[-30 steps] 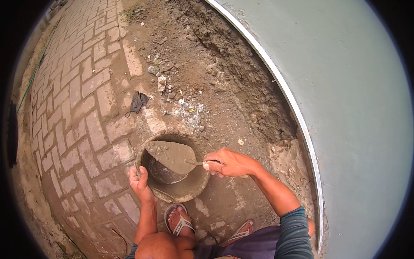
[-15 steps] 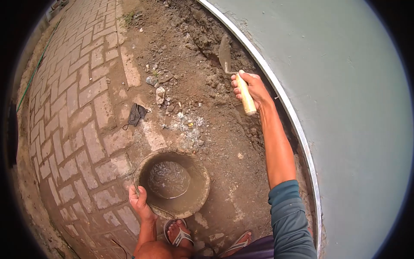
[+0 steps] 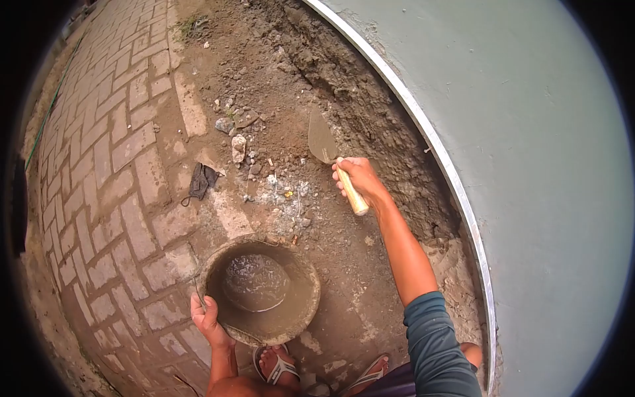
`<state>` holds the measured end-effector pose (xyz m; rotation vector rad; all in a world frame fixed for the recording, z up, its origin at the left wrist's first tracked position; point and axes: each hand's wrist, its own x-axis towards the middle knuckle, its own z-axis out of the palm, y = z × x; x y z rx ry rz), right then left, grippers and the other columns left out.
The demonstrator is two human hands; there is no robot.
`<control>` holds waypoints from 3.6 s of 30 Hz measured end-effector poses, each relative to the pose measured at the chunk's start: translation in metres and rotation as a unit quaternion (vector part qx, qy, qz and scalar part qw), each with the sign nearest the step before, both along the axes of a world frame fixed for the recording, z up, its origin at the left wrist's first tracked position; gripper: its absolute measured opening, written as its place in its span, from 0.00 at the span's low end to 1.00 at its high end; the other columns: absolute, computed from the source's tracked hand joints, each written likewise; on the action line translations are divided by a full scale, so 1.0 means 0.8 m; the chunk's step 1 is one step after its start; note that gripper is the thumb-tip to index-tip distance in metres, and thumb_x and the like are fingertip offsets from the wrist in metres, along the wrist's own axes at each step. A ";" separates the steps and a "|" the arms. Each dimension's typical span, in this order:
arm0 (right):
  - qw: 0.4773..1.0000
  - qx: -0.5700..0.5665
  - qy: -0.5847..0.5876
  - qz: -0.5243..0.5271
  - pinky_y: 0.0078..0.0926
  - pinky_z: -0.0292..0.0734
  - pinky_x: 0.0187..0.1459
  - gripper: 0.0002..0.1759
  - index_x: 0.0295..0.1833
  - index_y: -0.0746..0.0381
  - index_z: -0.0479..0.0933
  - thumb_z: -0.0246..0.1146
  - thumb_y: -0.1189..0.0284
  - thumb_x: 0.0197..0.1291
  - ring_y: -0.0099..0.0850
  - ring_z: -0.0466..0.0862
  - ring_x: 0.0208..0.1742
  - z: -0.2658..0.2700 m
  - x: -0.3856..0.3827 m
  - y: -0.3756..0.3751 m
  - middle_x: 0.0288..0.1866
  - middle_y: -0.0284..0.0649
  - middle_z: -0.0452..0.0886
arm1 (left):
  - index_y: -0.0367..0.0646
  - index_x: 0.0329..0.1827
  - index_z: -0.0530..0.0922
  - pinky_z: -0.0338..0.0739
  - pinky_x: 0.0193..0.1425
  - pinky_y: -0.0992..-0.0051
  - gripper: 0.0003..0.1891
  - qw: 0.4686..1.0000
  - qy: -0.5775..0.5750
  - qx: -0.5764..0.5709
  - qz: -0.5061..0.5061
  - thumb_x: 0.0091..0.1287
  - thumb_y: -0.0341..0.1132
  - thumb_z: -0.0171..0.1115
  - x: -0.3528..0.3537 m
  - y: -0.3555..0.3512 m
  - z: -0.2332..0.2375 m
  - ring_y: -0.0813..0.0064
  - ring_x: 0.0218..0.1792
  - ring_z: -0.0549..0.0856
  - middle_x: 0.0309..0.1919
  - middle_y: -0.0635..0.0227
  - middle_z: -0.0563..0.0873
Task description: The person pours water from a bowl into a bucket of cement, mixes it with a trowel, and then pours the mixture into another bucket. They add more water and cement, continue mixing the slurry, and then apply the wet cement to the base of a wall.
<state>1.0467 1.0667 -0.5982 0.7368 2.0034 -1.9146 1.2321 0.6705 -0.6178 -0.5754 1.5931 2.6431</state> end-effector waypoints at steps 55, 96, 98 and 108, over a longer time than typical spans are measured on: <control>0.893 0.102 -0.036 0.436 0.32 0.79 0.32 0.22 0.46 0.68 0.80 0.59 0.57 0.73 0.30 0.83 0.26 0.141 0.165 -0.125 0.34 0.39 0.84 | 0.37 0.57 0.74 0.82 0.52 0.71 0.13 0.984 0.069 0.163 0.019 0.75 0.34 0.61 -0.054 -0.017 0.039 0.73 0.47 0.85 0.50 0.63 0.84; 0.988 0.111 0.101 -0.041 0.24 0.75 0.20 0.16 0.39 0.66 0.76 0.58 0.63 0.72 0.23 0.78 0.22 0.010 -0.130 0.002 0.29 0.37 0.80 | 0.38 0.53 0.76 0.78 0.51 0.75 0.15 0.993 0.067 -0.037 0.089 0.73 0.39 0.66 -0.076 -0.005 0.047 0.77 0.44 0.82 0.47 0.66 0.84; 0.986 0.118 0.114 -0.041 0.24 0.75 0.20 0.16 0.37 0.66 0.76 0.58 0.63 0.71 0.23 0.78 0.22 0.017 -0.121 0.007 0.28 0.37 0.80 | 0.34 0.59 0.75 0.76 0.55 0.74 0.21 0.995 0.050 -0.027 0.083 0.71 0.38 0.68 -0.077 -0.006 0.048 0.75 0.48 0.82 0.50 0.65 0.84; 0.967 0.211 0.139 -0.040 0.25 0.74 0.21 0.18 0.37 0.67 0.77 0.56 0.62 0.72 0.22 0.78 0.22 0.031 -0.082 -0.004 0.28 0.36 0.79 | 0.34 0.59 0.75 0.76 0.55 0.74 0.22 0.995 0.058 -0.030 0.081 0.71 0.40 0.68 -0.077 -0.009 0.045 0.76 0.48 0.81 0.49 0.65 0.83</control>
